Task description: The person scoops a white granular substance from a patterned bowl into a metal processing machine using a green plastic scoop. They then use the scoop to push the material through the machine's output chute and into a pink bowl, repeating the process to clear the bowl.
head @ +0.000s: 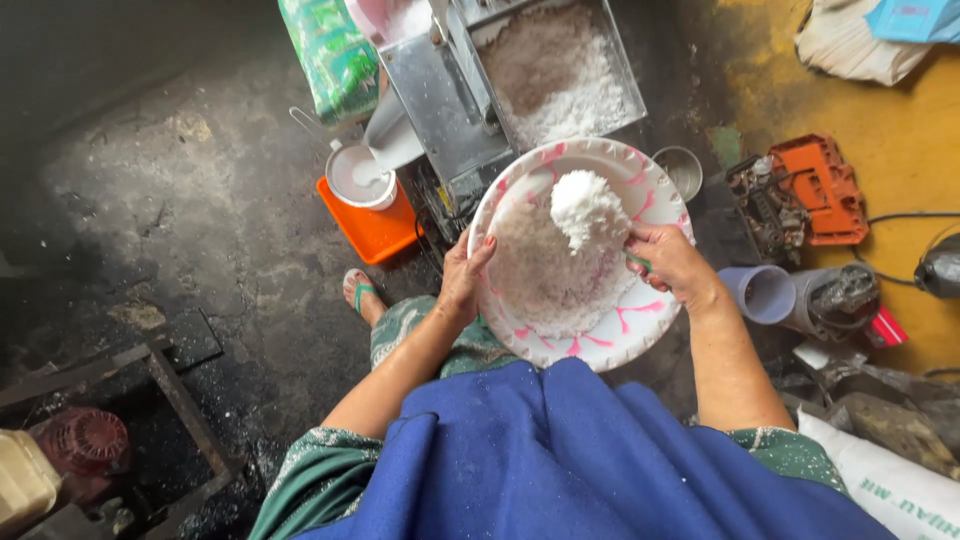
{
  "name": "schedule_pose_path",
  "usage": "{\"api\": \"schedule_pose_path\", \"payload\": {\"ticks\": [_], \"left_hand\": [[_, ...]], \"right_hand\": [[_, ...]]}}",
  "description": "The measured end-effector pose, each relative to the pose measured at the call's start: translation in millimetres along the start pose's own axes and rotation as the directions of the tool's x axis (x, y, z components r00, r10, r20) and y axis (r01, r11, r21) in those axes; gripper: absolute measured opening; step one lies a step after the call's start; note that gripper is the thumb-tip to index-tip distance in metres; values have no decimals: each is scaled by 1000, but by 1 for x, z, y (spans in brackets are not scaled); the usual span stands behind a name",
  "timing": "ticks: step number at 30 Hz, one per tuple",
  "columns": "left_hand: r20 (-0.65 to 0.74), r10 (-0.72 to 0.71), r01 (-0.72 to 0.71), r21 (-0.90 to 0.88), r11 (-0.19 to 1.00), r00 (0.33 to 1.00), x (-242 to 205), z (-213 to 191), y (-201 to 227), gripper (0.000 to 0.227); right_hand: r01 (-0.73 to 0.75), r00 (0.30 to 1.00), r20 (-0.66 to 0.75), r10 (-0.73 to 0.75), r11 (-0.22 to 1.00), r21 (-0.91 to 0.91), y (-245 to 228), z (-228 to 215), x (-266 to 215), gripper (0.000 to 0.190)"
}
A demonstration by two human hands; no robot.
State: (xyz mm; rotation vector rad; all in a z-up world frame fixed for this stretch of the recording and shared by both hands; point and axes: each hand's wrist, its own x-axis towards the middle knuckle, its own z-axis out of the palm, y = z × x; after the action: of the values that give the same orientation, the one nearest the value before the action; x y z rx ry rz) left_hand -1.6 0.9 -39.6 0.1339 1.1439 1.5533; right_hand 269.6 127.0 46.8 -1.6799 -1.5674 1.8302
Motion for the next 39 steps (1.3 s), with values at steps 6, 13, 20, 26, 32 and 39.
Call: {"api": "schedule_pose_path", "payload": {"ticks": [6, 13, 20, 26, 32, 39], "left_hand": [[1, -36, 36, -18, 999, 999, -2, 2, 3, 46], [-4, -57, 57, -26, 998, 998, 1, 0, 1, 44], [-13, -100, 98, -95, 991, 995, -1, 5, 4, 41], [49, 59, -66, 169, 983, 997, -29, 42, 30, 39], [62, 84, -94, 188, 978, 995, -7, 34, 6, 39], [19, -99, 99, 31, 995, 995, -7, 21, 14, 41]], "right_hand": [[166, 977, -141, -160, 986, 29, -87, 17, 57, 13], [363, 772, -140, -620, 611, -704, -114, 31, 52, 62], [-302, 915, -387, -112, 445, -843, 44, -17, -5, 53], [159, 905, -196, -377, 728, -667, 185, 81, 3, 40], [11, 998, -58, -14, 998, -54, 160, 89, 34, 37], [-58, 998, 25, 55, 992, 110, 100, 25, 1, 44]]}}
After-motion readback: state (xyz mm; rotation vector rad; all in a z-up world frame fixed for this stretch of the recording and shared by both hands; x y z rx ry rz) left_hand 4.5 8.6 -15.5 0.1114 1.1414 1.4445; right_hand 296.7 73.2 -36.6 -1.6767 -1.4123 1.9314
